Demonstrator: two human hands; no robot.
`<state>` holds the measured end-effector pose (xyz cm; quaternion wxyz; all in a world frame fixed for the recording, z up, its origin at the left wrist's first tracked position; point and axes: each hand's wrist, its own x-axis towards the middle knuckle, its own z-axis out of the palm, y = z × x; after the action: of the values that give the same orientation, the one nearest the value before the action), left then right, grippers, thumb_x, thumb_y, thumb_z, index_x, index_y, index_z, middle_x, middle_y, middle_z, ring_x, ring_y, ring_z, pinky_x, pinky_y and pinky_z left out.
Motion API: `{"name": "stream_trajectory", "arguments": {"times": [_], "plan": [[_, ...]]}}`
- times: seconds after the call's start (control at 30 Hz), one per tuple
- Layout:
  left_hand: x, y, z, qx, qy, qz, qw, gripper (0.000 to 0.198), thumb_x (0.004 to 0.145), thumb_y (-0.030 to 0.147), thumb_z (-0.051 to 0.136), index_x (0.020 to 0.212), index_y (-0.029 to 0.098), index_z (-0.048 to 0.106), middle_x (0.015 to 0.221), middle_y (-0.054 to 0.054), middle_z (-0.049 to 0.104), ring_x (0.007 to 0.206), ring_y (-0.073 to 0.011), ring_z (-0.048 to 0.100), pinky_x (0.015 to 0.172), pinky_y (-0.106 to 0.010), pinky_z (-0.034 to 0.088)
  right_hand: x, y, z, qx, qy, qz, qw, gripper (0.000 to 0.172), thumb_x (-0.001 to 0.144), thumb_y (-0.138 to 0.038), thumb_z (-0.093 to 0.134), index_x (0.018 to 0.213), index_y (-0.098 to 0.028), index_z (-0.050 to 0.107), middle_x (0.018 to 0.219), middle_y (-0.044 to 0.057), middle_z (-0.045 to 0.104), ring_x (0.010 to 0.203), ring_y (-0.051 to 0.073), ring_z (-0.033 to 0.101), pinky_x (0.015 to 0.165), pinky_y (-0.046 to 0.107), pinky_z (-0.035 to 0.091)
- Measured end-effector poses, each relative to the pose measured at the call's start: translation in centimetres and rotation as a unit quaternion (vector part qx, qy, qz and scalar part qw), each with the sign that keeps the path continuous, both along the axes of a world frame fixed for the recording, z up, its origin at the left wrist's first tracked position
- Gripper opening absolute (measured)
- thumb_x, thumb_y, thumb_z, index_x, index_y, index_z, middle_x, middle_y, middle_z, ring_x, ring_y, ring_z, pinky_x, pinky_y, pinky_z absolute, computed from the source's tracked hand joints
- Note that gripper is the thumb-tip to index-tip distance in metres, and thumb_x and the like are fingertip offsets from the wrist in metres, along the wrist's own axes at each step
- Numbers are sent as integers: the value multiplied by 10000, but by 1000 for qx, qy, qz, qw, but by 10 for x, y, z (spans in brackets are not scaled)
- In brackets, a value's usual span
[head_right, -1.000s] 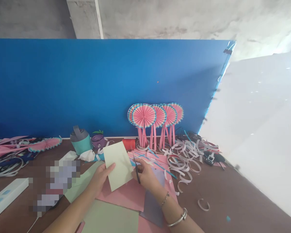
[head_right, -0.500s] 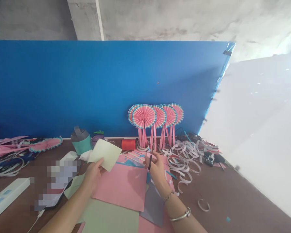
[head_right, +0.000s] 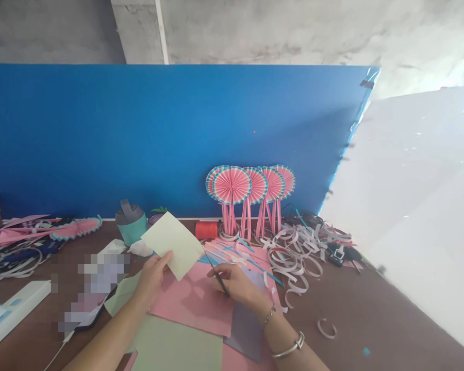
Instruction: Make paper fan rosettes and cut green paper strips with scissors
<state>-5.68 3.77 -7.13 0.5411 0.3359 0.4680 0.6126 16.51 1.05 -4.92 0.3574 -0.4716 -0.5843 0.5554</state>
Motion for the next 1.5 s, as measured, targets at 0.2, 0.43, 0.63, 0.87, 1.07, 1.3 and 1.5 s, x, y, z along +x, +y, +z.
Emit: {"name": "stream_trajectory", "arguments": {"times": [0.2, 0.43, 0.63, 0.87, 1.07, 1.3, 1.5], "plan": [[3, -3, 6, -16, 10, -15, 1000, 394, 626, 371, 750, 903, 100, 675, 903, -126, 731, 900, -274, 664, 824, -368, 498, 3, 3, -6, -3, -23, 30, 999, 213, 650, -314, 669, 799, -163, 680, 477, -62, 430, 424, 62, 326, 438, 202, 244], [6, -6, 9, -18, 5, -25, 1000, 424, 610, 372, 755, 923, 98, 675, 929, -131, 729, 911, -286, 661, 813, -372, 498, 3, 3, -5, -7, -42, 22, 999, 222, 637, -326, 683, 789, -165, 668, 482, -55, 451, 411, 59, 334, 421, 194, 234], [5, -5, 9, -17, 18, -22, 999, 408, 617, 375, 748, 910, 100, 683, 948, -138, 726, 903, -287, 663, 810, -368, 494, 4, 6, -8, -13, -65, 31, 997, 279, 652, -341, 661, 836, -132, 658, 493, -55, 441, 426, 61, 352, 429, 194, 263], [4, -3, 4, -16, 8, -29, 999, 432, 596, 380, 759, 908, 91, 681, 917, -137, 731, 898, -291, 665, 824, -385, 495, 4, 5, -7, -3, -80, 32, 996, 260, 658, -319, 656, 834, -127, 656, 514, -48, 453, 444, 63, 365, 435, 192, 266], [4, -2, 4, -20, 8, -25, 999, 412, 602, 365, 759, 903, 95, 681, 910, -135, 731, 889, -279, 668, 822, -375, 496, 4, 6, -8, -12, -76, 35, 996, 261, 660, -306, 655, 854, -131, 651, 500, -57, 440, 425, 60, 362, 420, 190, 258], [5, -5, 6, -17, 17, -19, 1000, 370, 640, 337, 739, 916, 98, 683, 923, -130, 731, 882, -268, 671, 810, -360, 501, 5, 7, -9, -15, -80, 36, 996, 267, 664, -307, 652, 867, -133, 646, 497, -61, 427, 420, 56, 346, 420, 191, 258], [5, -3, 7, -26, 3, -27, 999, 356, 650, 315, 728, 923, 94, 680, 927, -135, 730, 876, -273, 673, 785, -361, 512, 5, 8, -12, -8, -85, 39, 996, 297, 659, -335, 656, 877, -133, 647, 510, -52, 447, 429, 63, 369, 423, 192, 267]]}}
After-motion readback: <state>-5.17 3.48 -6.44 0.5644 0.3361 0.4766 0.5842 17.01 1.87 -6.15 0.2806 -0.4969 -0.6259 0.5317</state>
